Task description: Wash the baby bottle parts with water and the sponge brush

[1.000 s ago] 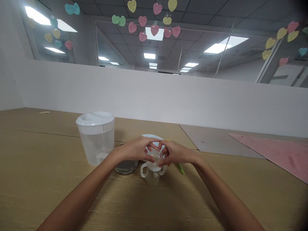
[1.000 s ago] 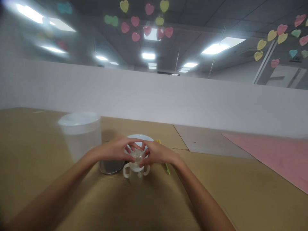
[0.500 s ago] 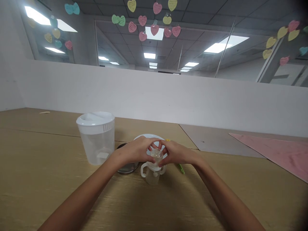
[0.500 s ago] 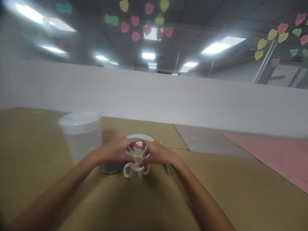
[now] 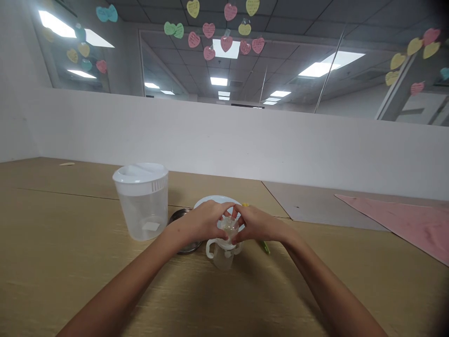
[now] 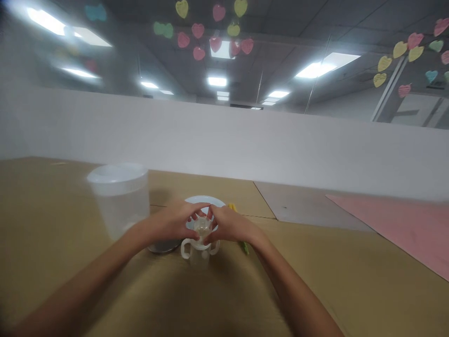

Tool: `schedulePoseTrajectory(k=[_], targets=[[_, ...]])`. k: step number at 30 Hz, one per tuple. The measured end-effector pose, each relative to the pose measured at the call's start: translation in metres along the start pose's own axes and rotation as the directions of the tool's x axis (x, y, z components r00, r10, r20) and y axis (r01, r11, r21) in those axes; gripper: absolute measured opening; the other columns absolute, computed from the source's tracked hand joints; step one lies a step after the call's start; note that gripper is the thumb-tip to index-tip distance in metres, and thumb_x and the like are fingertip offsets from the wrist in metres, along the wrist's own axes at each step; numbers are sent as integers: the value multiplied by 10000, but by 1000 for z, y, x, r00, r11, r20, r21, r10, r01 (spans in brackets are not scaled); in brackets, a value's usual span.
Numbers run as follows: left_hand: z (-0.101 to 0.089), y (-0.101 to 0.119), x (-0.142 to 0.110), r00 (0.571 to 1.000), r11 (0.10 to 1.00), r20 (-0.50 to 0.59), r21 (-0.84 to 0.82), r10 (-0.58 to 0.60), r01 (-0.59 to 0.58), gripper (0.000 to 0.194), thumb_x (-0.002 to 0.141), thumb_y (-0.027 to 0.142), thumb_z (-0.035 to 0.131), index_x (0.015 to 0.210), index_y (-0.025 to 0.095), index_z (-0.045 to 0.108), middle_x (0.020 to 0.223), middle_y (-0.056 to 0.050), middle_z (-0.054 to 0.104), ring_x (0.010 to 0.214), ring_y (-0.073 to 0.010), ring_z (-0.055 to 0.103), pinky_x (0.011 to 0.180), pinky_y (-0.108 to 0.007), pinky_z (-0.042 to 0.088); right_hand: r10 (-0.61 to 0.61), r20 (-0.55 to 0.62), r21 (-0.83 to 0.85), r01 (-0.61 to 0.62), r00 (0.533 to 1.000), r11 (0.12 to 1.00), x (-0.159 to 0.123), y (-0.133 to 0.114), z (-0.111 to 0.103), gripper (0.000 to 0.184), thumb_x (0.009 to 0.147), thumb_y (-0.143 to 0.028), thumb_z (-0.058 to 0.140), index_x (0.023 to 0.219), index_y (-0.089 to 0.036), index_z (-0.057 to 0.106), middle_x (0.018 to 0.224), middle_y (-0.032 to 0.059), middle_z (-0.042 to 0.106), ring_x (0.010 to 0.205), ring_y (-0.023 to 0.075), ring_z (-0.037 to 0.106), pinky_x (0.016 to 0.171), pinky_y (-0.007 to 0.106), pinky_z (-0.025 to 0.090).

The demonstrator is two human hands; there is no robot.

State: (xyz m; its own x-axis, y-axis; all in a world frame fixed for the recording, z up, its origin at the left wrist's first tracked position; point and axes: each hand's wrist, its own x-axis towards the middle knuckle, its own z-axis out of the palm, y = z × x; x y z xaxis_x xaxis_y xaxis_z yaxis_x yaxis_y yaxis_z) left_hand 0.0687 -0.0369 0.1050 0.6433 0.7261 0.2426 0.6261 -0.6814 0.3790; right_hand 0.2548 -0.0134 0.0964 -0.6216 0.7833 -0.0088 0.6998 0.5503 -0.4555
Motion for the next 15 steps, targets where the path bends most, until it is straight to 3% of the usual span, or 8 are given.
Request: schedulePoseTrajectory(k=[6,15], targets=[[1,6,0,998,998,-7,16,69,-69,320,657,204,646,950,214,519,936,-10,615,845,-185,567,632,-231,375,-8,-13,-32,7,1000,999,-1,1,3,507,600,-406,692,1014,-216,470,939,20,582,807,183,550,616,260,412],[5,1,2,998,998,-21,30,58,-58,367,632,245,664,957,212,498,931,-10,598,832,-180,556,611,-231,363,8,-37,-75,-11,999,997,-1,-2,3,484,587,-406,694,961,-193,472,901,29,592,778,184,543,610,262,406]])
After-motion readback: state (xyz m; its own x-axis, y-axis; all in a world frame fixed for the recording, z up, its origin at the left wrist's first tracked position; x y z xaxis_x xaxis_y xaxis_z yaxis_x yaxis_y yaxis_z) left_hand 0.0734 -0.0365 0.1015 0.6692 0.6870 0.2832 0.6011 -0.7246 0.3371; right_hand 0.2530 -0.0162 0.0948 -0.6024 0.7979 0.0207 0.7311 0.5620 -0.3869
